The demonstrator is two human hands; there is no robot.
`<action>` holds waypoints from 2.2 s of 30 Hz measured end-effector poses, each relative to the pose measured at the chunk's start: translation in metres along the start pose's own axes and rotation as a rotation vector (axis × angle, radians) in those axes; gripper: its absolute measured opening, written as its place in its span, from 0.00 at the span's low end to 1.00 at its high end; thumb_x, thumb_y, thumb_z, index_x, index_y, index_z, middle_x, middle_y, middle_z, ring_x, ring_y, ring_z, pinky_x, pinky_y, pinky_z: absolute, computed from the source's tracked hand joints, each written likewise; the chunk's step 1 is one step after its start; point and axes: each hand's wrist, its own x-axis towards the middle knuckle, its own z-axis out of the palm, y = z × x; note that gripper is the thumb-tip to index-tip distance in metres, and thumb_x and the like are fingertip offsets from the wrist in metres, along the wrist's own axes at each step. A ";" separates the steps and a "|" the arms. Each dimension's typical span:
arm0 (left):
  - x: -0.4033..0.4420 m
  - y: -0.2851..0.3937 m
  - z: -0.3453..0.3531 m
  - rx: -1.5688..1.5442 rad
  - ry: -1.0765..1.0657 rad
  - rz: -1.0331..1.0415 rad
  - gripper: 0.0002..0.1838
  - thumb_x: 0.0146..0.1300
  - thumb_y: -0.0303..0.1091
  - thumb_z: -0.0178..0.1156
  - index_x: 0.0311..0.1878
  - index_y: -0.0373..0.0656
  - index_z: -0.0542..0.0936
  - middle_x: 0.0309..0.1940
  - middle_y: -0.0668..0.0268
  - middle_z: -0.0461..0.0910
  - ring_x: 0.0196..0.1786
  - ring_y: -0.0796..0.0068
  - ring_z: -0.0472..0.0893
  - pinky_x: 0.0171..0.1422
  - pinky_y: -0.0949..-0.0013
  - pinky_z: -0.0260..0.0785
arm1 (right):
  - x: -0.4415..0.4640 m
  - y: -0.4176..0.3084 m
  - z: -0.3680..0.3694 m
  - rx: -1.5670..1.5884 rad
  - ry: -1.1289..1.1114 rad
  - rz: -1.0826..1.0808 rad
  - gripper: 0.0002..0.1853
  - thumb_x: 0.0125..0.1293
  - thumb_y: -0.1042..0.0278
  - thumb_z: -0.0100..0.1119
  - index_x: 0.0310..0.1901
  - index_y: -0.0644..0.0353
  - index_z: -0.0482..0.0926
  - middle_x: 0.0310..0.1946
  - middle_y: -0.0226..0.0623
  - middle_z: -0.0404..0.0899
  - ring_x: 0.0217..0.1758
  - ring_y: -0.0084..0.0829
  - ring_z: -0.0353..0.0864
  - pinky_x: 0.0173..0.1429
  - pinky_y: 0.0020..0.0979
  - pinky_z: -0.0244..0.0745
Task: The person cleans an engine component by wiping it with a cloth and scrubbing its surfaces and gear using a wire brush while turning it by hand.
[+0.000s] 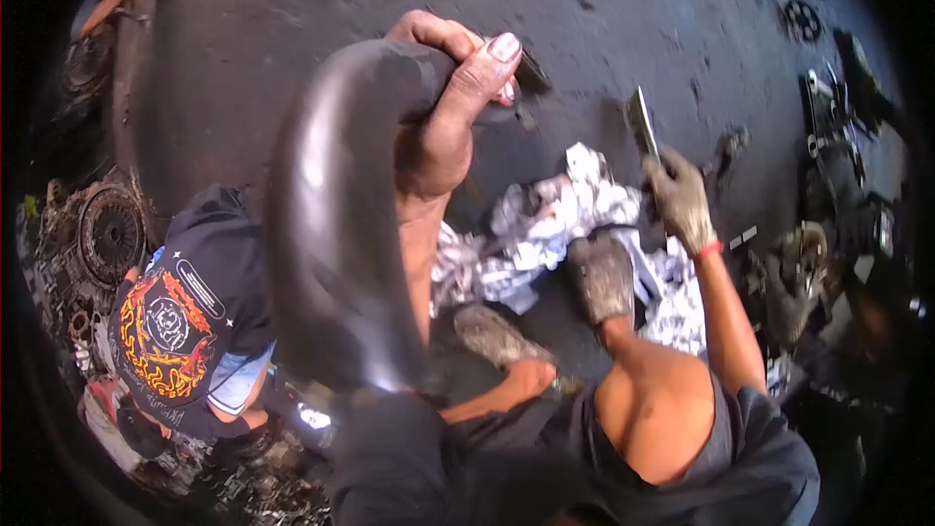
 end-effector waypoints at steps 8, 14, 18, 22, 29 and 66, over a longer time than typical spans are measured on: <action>-0.115 -0.022 0.019 0.296 -0.372 0.137 0.14 0.47 0.15 0.72 0.27 0.43 0.76 0.27 0.65 0.79 0.29 0.70 0.81 0.39 0.64 0.76 | 0.033 0.024 -0.057 -0.291 0.235 -0.141 0.27 0.75 0.54 0.62 0.71 0.54 0.76 0.31 0.30 0.81 0.32 0.21 0.76 0.38 0.28 0.75; -0.189 -0.019 -0.008 0.501 -0.505 0.129 0.18 0.46 0.26 0.82 0.34 0.44 0.80 0.38 0.64 0.84 0.47 0.61 0.86 0.57 0.55 0.77 | 0.031 -0.016 -0.066 -0.572 0.078 -0.190 0.31 0.68 0.53 0.64 0.72 0.51 0.75 0.50 0.47 0.84 0.52 0.40 0.83 0.57 0.39 0.77; -0.248 -0.039 -0.028 0.765 -0.595 0.136 0.18 0.50 0.39 0.82 0.39 0.49 0.81 0.51 0.67 0.84 0.59 0.62 0.82 0.64 0.53 0.74 | 0.052 -0.011 -0.047 -0.549 0.012 -0.116 0.28 0.72 0.57 0.56 0.72 0.49 0.73 0.60 0.55 0.83 0.62 0.50 0.84 0.65 0.43 0.76; -0.303 -0.070 -0.050 1.059 -0.688 0.230 0.10 0.61 0.45 0.71 0.42 0.57 0.83 0.60 0.73 0.82 0.69 0.67 0.74 0.74 0.55 0.64 | 0.059 -0.019 -0.032 -0.592 -0.068 -0.181 0.27 0.74 0.57 0.53 0.73 0.50 0.72 0.58 0.54 0.84 0.56 0.47 0.87 0.62 0.42 0.78; -0.324 -0.088 -0.065 1.160 -0.627 0.134 0.20 0.64 0.33 0.60 0.59 0.61 0.83 0.69 0.62 0.74 0.73 0.63 0.70 0.75 0.54 0.66 | 0.033 -0.080 -0.014 -0.619 -0.100 0.048 0.27 0.76 0.53 0.54 0.73 0.52 0.72 0.54 0.52 0.86 0.42 0.40 0.89 0.52 0.40 0.81; -0.285 -0.153 -0.027 0.493 -0.086 -0.947 0.21 0.70 0.42 0.67 0.25 0.35 0.81 0.17 0.61 0.82 0.18 0.74 0.82 0.24 0.67 0.77 | -0.080 -0.152 0.116 -0.953 -0.518 -0.402 0.27 0.69 0.81 0.54 0.69 0.55 0.74 0.47 0.61 0.83 0.51 0.59 0.84 0.51 0.44 0.81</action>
